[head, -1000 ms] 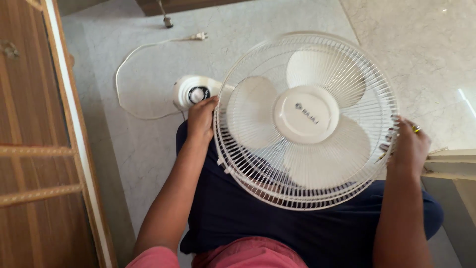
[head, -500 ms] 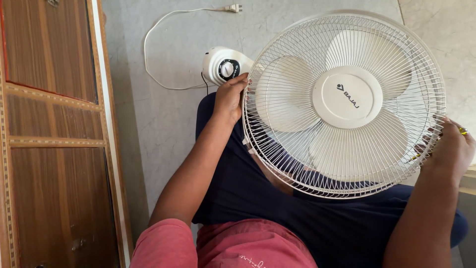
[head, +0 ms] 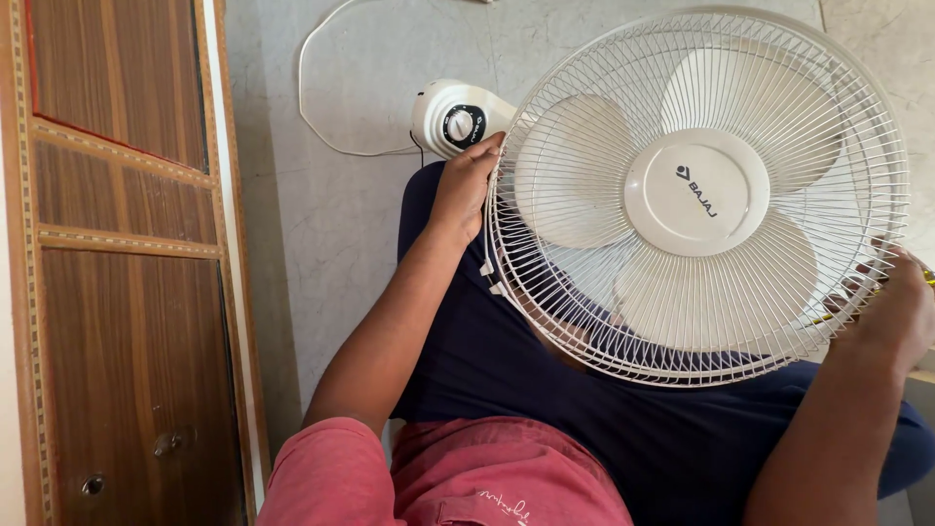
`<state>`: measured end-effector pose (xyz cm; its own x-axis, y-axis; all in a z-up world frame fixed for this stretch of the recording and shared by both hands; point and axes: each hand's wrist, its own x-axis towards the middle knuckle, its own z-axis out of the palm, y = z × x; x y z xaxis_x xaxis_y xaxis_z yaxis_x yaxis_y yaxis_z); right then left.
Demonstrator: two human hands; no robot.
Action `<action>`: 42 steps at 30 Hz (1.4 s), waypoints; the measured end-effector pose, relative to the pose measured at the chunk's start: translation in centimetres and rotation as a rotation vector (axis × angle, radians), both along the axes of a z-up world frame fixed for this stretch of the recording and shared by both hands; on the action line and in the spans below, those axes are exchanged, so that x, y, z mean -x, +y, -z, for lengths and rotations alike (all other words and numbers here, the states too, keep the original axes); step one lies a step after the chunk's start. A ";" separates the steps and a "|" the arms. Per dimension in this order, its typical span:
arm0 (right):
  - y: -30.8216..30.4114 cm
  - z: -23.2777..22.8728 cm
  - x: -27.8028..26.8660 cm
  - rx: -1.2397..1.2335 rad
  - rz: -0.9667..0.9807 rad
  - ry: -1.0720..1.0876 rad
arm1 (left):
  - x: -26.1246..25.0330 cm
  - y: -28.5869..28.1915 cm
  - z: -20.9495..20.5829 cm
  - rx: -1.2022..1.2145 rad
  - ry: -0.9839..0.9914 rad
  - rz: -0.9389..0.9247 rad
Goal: The person sits on the floor and assembles a white Bajaj electric fan. They attach the front wire cage to the fan head, then use a yellow screwdriver to tighten a screw on a white plastic support arm. Finally, they align and secure the cage onto the fan.
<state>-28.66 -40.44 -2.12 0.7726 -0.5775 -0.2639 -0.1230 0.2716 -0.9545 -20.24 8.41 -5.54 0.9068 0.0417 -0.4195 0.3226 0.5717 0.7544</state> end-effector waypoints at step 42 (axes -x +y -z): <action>14.0 -10.9 17.0 0.364 -0.787 -0.413 | 12.8 3.3 -5.9 0.232 0.127 0.223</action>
<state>-45.68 -26.42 8.78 0.9657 0.1535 0.2095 0.2218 -0.0671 -0.9728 -33.07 11.75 0.35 0.8225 -0.2616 -0.5050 0.5424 0.6278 0.5582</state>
